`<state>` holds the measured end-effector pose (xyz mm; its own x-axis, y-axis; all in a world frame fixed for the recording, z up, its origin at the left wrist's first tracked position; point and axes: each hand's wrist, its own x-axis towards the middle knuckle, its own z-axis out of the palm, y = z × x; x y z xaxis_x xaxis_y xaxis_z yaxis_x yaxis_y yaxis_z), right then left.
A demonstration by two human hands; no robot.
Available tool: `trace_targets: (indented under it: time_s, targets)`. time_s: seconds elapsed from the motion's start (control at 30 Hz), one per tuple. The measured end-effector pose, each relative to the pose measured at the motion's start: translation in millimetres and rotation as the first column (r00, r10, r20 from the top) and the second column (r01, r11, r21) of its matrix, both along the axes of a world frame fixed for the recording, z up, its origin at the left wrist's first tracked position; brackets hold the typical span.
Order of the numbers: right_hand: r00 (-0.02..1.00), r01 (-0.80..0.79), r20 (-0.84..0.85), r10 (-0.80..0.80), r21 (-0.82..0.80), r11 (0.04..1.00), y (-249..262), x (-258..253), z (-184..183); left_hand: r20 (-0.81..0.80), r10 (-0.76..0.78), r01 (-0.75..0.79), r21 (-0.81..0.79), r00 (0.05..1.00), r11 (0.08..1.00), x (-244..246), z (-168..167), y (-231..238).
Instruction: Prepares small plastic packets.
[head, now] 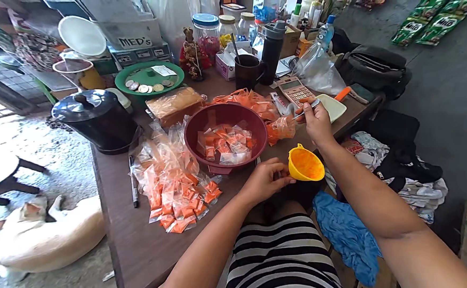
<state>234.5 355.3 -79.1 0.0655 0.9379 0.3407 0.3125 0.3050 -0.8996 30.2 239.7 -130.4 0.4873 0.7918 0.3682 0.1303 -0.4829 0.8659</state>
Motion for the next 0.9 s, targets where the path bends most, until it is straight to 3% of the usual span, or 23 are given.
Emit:
trace_targets:
  time_s: [0.4, 0.67, 0.9]
  targets:
    - [0.978, 0.084, -0.194, -0.079, 0.016, 0.996, -11.6, 26.8, 18.1, 0.009, 0.017, -0.017, 0.001, 1.0, 1.0, 0.7, 0.4, 0.0]
    - [0.927, 0.17, -0.346, -0.147, 0.038, 0.985, -24.6, 49.9, 24.8, 0.022, 0.129, -0.128, -0.067, 0.991, 0.99, 0.6, 1.2, -0.3]
    - [0.945, 0.036, -0.326, 0.034, 0.208, 0.978, -67.0, 48.6, 54.6, -0.02, 0.226, -0.226, -0.13, 0.974, 0.965, 2.2, 4.9, -2.3]
